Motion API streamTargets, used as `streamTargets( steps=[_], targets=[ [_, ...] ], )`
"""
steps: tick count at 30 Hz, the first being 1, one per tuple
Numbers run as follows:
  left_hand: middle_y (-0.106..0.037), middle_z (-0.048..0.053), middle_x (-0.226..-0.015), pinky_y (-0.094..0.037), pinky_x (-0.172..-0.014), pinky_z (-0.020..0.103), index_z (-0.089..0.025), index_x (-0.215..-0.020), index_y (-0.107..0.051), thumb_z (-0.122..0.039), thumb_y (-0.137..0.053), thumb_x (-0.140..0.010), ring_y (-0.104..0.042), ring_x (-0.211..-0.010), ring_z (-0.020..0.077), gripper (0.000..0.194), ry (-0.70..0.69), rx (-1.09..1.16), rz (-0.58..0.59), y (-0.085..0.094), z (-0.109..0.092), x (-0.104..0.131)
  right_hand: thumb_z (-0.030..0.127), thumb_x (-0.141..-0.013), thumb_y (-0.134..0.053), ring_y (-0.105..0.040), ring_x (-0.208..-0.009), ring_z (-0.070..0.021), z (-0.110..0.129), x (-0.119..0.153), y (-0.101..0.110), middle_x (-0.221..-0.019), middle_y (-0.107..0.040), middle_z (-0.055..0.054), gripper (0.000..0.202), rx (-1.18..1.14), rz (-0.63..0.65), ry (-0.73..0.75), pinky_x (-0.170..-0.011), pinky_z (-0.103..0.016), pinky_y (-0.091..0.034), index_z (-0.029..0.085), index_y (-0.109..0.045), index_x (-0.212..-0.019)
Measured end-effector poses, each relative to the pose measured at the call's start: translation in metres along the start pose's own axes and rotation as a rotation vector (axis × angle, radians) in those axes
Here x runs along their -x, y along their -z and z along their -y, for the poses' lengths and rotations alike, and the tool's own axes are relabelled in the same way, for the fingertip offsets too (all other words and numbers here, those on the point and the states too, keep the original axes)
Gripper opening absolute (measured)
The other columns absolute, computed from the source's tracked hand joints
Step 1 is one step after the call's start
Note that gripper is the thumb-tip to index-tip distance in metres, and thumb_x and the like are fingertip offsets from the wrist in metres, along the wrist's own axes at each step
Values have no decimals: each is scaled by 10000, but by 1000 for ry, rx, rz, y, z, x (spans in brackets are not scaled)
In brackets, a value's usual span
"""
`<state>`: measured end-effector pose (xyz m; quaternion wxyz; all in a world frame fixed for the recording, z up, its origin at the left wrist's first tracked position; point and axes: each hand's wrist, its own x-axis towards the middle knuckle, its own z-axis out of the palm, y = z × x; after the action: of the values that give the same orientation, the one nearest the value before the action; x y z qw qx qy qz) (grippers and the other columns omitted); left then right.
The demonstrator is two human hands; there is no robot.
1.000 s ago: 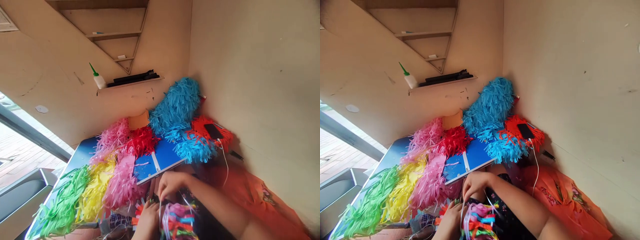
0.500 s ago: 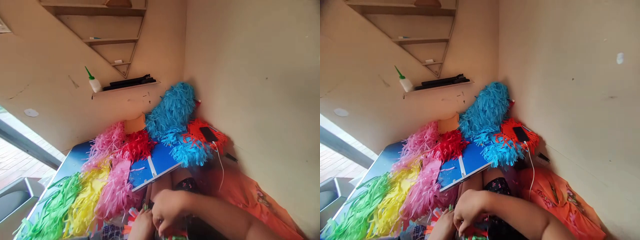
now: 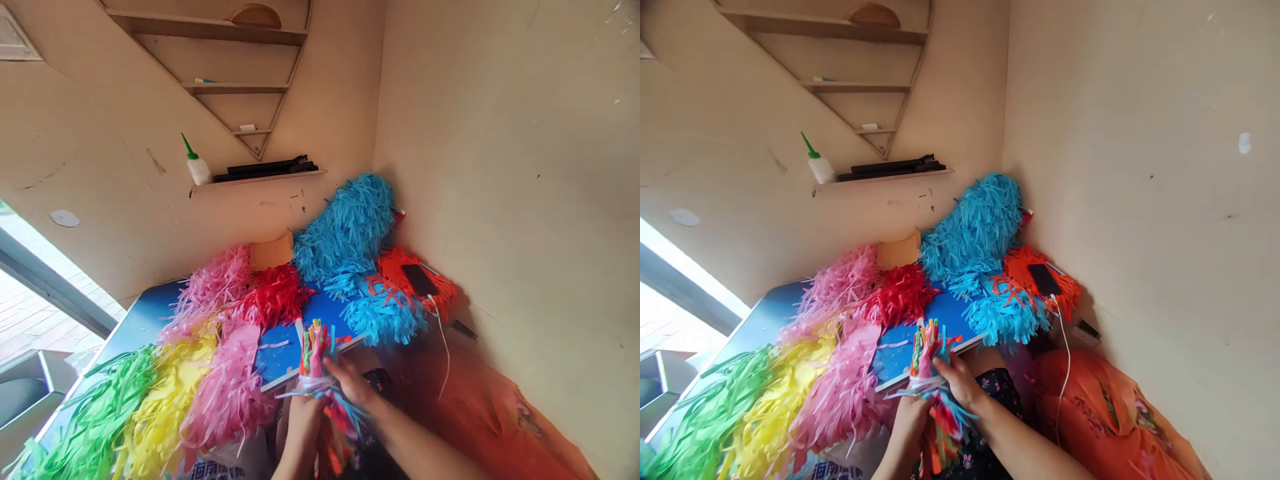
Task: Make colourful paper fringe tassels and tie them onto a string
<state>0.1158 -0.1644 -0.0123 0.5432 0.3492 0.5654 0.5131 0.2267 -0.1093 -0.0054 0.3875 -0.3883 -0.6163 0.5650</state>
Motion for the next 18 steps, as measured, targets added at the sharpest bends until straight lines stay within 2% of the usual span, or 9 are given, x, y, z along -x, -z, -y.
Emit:
streamTargets(
  steps=[3,6,9,11,12,14,16,18],
  targets=[
    [-767,109,-1009,-572,-863,385,-184,-1066,-692,-528,-698,-694,-696,-1055,320,506,-14,77,-41,-20,-15,-3,819,-858,-326,-660,-1066,-287,10,-43,26,-1101,-715,-135,836,129,-132,31,-939,-411,-516,134,-619,-1236],
    [-694,103,-1238,-514,-979,351,-212,-1181,-638,-563,-668,-754,-593,-1245,293,554,-90,122,-165,-18,-16,2,708,-898,-403,-624,-1147,-323,22,-85,59,-1158,-698,-175,734,267,-175,16,-1012,-452,-464,96,-621,-1240],
    [-656,124,-1285,-481,-1020,357,-195,-1133,-649,-592,-772,-631,-542,-1295,317,652,-85,79,-245,3,7,5,571,-897,-509,-456,-1333,-404,31,-107,79,-1378,-547,-272,725,446,-262,1,-1130,-562,-284,21,-512,-1369],
    [-693,134,-1167,-520,-943,364,-184,-1023,-675,-626,-819,-521,-603,-1197,338,684,-34,67,-251,18,32,5,499,-911,-515,-262,-1463,-367,32,-109,79,-1558,-348,-221,718,544,-274,48,-1200,-537,-123,69,-406,-1475],
    [-703,128,-1108,-532,-903,356,-180,-977,-685,-634,-830,-491,-637,-1131,332,681,-4,56,-252,25,45,5,487,-921,-504,-173,-1500,-333,31,-107,76,-1613,-256,-160,708,621,-250,89,-1216,-513,-57,123,-364,-1512],
    [-708,104,-1025,-546,-823,335,-178,-924,-699,-636,-847,-454,-689,-965,291,673,67,48,-232,34,66,5,517,-939,-470,-38,-1527,-300,23,-103,65,-1656,-127,-69,713,852,-117,131,-1218,-512,29,204,-290,-1554],
    [-711,80,-966,-548,-762,317,-179,-912,-709,-632,-860,-444,-699,-828,243,668,127,61,-179,39,80,7,575,-942,-440,9,-1527,-323,11,-102,54,-1657,-87,-89,761,1069,53,94,-1205,-550,48,179,-255,-1566],
    [-714,64,-912,-547,-738,305,-182,-906,-714,-639,-858,-454,-692,-770,217,658,140,78,-142,40,87,9,616,-930,-440,-9,-1523,-348,2,-106,47,-1645,-104,-150,817,1141,156,26,-1205,-559,14,107,-285,-1550]
  ],
)
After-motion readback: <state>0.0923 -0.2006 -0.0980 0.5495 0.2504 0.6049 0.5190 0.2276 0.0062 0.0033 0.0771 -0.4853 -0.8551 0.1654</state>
